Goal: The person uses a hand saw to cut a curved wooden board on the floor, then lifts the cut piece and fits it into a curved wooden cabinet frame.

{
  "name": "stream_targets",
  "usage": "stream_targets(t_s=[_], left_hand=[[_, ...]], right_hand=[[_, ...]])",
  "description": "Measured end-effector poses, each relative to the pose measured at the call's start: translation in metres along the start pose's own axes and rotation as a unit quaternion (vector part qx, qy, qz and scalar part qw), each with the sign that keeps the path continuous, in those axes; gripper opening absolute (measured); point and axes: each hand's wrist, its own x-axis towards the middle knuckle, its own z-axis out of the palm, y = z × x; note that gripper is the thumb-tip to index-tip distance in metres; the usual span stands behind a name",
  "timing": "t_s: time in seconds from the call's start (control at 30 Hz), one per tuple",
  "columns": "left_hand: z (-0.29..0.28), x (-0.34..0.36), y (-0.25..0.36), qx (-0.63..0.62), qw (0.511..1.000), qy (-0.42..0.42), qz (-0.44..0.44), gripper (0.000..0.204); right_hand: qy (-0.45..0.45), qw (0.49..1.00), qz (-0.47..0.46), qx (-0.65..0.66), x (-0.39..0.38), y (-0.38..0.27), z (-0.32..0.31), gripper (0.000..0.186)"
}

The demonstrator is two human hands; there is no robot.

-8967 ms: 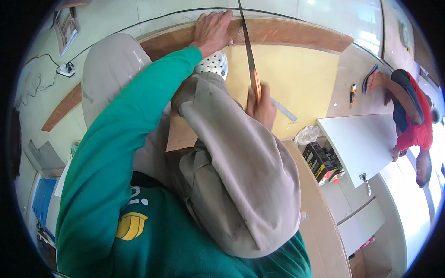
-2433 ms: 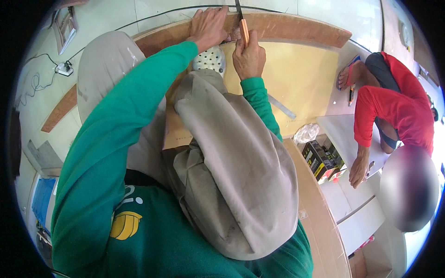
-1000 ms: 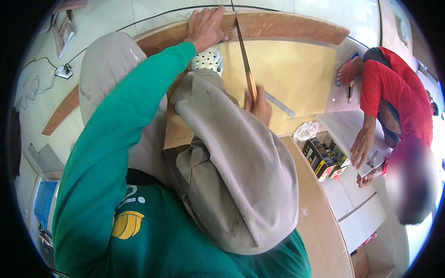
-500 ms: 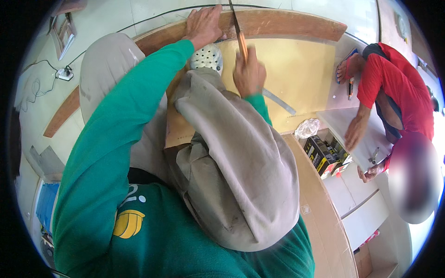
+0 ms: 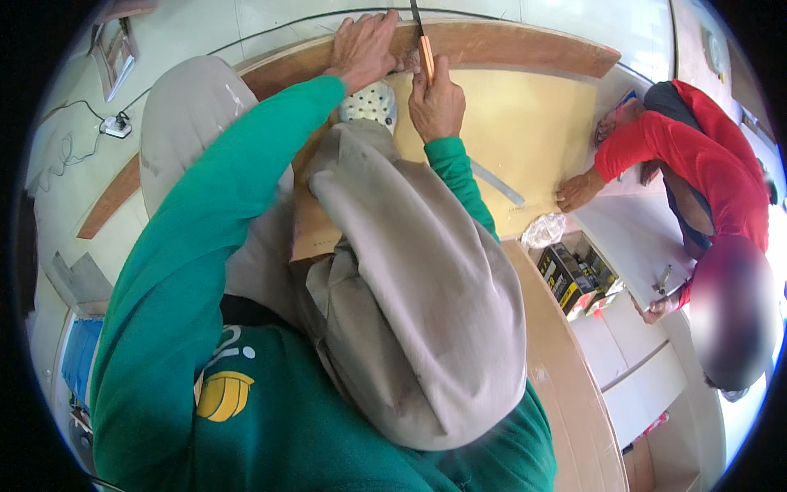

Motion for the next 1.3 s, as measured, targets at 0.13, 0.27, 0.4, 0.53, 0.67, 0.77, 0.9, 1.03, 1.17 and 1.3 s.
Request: stream_targets(t_s=[0.13,0.27,0.4,0.53,0.67,0.77,0.9,1.03,1.17,1.3], left_hand=[[0.002,0.006,-0.004,-0.04,0.999,0.017,-0.021,0.064],[0.021,0.001,-0.006,-0.03,0.999,0.006,-0.02,0.072],[0.035,-0.008,-0.007,-0.017,0.993,0.117,0.002,0.085],[0.027,-0.003,-0.008,-0.067,0.997,-0.011,-0.028,0.084],[0.013,0.002,-0.005,-0.117,0.991,-0.054,-0.042,0.089],[0.009,-0.002,-0.004,-0.126,0.991,-0.014,-0.04,0.091],[0.012,-0.007,-0.003,-0.067,0.997,0.012,-0.019,0.09],[0.013,-0.008,0.0,-0.074,0.996,-0.01,-0.037,0.079],[0.012,-0.004,-0.002,-0.074,0.996,0.057,0.0,0.072],[0.016,0.003,-0.008,-0.062,0.997,-0.033,-0.035,0.08]], right_hand=[[-0.047,0.995,0.082,0.015,-0.109,0.035,-0.037,0.027],[-0.06,0.971,0.222,0.061,-0.19,0.049,-0.068,0.023],[-0.089,0.96,0.266,0.022,-0.118,0.012,-0.052,0.02],[0.0,0.998,0.009,0.061,-0.004,-0.009,-0.003,0.024],[-0.024,0.999,0.027,0.004,-0.047,0.023,-0.01,0.021],[-0.09,0.982,0.151,0.068,-0.145,0.056,-0.05,0.026],[-0.111,0.959,0.229,0.121,-0.182,0.062,-0.07,0.026],[-0.083,0.984,0.156,0.003,-0.08,0.019,-0.032,0.021],[0.023,0.999,-0.025,0.018,0.013,-0.001,0.012,0.021],[0.007,0.999,-0.025,0.021,-0.06,0.038,-0.008,0.021]])
